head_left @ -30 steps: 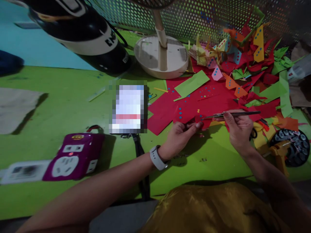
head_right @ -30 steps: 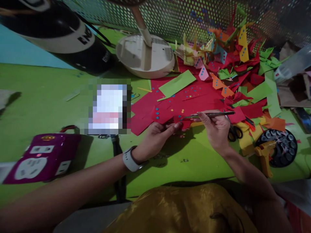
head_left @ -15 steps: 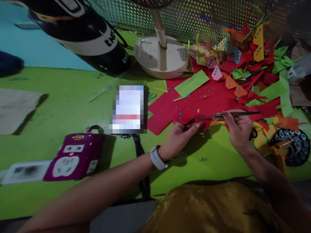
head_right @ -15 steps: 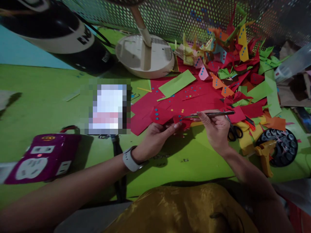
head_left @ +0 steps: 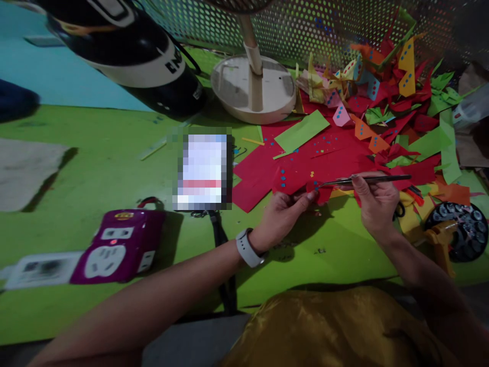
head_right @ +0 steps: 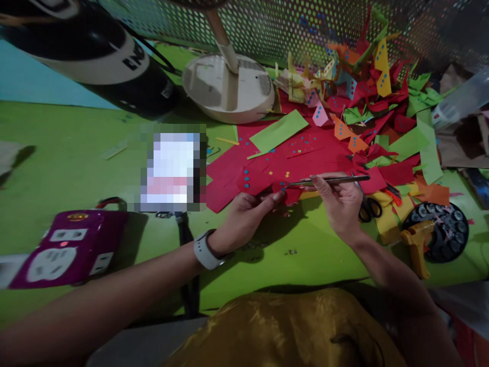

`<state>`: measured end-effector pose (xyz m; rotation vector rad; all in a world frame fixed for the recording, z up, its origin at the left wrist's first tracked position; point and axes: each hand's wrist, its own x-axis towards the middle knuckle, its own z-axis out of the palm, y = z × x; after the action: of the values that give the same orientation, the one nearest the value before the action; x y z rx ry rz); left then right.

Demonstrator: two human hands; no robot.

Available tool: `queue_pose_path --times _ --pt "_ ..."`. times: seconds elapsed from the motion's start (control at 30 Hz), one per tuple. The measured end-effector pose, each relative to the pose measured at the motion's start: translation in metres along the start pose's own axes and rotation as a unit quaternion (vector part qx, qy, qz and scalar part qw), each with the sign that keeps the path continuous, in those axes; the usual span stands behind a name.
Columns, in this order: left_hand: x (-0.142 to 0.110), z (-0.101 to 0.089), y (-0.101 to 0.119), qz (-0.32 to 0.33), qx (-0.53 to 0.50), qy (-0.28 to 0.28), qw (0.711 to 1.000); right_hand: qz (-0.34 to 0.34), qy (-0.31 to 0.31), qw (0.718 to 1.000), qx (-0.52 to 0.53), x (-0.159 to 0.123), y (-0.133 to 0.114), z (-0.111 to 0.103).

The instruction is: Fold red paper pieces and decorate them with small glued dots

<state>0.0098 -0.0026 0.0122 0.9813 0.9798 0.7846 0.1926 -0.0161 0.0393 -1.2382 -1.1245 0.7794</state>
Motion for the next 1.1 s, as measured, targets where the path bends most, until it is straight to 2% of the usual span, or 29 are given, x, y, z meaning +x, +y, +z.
queue_pose_path --times 0.17,0.4,0.57,0.93,1.1 --pt "0.0005 0.0006 0.0 0.0 -0.008 -0.004 1.0 -0.016 0.003 1.0 0.004 -0.0001 -0.0027 -0.0001" --pt "0.0007 -0.001 -0.0008 -0.005 0.026 0.008 1.0 -0.003 -0.015 1.0 0.021 -0.001 -0.0007 0.001" --pt "0.0004 0.0 0.0 -0.003 0.006 0.004 1.0 0.013 -0.022 0.999 0.022 -0.0015 0.0008 0.0013" --pt "-0.0003 0.0 0.0024 -0.009 0.035 0.011 0.999 0.013 -0.01 1.0 0.004 -0.0004 -0.0004 0.0019" --pt "0.0002 0.0008 0.0015 -0.005 0.008 0.006 1.0 0.011 -0.009 1.0 0.004 -0.0006 -0.0014 0.0021"
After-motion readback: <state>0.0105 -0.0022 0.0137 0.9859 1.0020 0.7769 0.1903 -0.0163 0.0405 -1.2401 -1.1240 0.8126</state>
